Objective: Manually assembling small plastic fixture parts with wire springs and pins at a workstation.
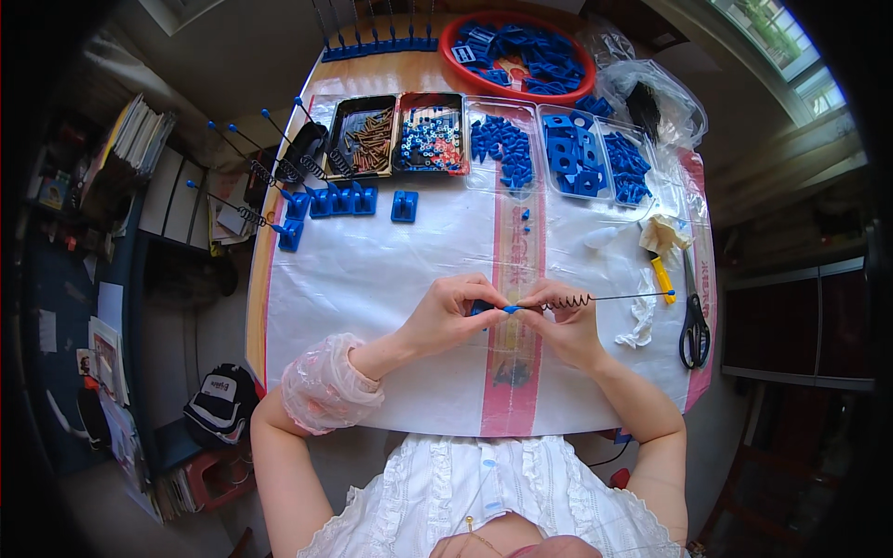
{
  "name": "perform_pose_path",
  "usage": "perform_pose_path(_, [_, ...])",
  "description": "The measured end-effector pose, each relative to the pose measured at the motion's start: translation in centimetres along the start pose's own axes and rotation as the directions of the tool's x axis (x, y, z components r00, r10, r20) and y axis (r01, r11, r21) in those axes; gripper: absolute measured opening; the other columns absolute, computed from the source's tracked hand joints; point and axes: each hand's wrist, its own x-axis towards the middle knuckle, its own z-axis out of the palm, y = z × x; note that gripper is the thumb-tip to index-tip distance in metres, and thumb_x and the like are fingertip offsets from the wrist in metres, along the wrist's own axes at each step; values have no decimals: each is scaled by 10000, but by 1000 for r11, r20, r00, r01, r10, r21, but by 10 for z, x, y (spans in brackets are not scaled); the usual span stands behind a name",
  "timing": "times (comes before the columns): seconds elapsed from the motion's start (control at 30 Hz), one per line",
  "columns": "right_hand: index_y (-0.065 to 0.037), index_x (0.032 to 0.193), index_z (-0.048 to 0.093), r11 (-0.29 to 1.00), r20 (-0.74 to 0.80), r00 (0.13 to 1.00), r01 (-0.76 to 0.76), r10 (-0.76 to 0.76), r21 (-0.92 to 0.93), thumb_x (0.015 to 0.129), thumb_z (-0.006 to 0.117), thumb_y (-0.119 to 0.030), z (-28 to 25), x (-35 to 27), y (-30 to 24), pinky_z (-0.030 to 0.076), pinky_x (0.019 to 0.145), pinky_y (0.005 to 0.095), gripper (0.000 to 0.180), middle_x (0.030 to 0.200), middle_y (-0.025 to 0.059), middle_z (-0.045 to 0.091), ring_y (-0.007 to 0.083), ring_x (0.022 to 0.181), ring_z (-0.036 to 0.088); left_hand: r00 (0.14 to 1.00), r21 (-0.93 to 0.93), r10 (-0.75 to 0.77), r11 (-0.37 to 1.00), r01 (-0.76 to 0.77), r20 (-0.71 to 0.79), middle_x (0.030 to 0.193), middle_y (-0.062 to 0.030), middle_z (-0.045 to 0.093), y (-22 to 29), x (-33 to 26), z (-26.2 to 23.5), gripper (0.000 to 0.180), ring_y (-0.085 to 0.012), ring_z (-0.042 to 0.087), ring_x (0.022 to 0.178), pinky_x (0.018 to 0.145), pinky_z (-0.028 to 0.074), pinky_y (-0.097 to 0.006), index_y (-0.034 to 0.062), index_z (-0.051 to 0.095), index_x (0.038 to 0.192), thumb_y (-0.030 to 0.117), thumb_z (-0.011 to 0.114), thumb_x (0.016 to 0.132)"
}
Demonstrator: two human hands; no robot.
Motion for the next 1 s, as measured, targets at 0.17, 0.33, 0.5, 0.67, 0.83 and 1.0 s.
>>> perform_pose_path(0.17, [17, 958, 747, 1000, 2, 1000, -19, 19, 0, 850, 772, 66, 0, 1, 1, 459, 684, 235, 122, 881, 42, 680, 86, 806, 596, 1000, 41, -3, 999, 2, 15, 846, -1, 658, -1, 1, -3, 96, -53, 523, 707, 582, 372, -227, 33, 791, 985, 32, 768, 891])
perform_pose_path(0.33, [16, 959, 749, 1000, -1, 1000, -13, 13, -8, 858, 773, 51, -1, 0, 5, 438, 662, 223, 109, 882, 32, 679, 76, 808, 588, 1000, 7, 7, 1000, -7, 9, 842, 3, 654, -4, 1, -1, 93, -51, 512, 700, 578, 366, -229, 32, 791, 982, 32, 769, 891])
perform_pose_path(0.5, [15, 962, 749, 1000, -10, 1000, -27, 28, 10, 861, 774, 44, -1, -1, 8, 428, 654, 217, 109, 894, 30, 681, 71, 806, 585, 998, 6, -44, 999, 44, 38, 899, -23, 668, -3, 1, -3, 124, -64, 558, 770, 635, 413, -218, 10, 780, 1011, -2, 758, 890])
perform_pose_path(0.67, [13, 966, 748, 999, -5, 999, -47, 47, 22, 867, 768, 48, -1, -1, 7, 437, 662, 218, 107, 906, 29, 683, 68, 820, 587, 999, 41, -36, 999, 35, 36, 896, -19, 669, 1, 1, -3, 128, -59, 546, 762, 616, 389, -218, 15, 783, 1015, 5, 761, 889])
perform_pose_path(0.83, [16, 969, 745, 1000, 2, 1000, -28, 28, 9, 874, 764, 52, -1, 1, 5, 444, 669, 214, 104, 912, 31, 685, 70, 829, 595, 1000, 80, 8, 997, -9, 5, 838, 1, 656, -4, 3, -3, 86, -45, 494, 681, 565, 350, -224, 22, 783, 974, 20, 761, 891])
perform_pose_path(1.0, [20, 970, 740, 997, -4, 999, -52, 53, 62, 871, 765, 57, 1, 0, 5, 470, 689, 220, 109, 919, 40, 690, 76, 830, 610, 1000, 52, -5, 999, 5, -7, 845, -2, 662, -4, 2, -2, 88, -44, 490, 673, 561, 351, -225, 27, 783, 975, 23, 762, 890])
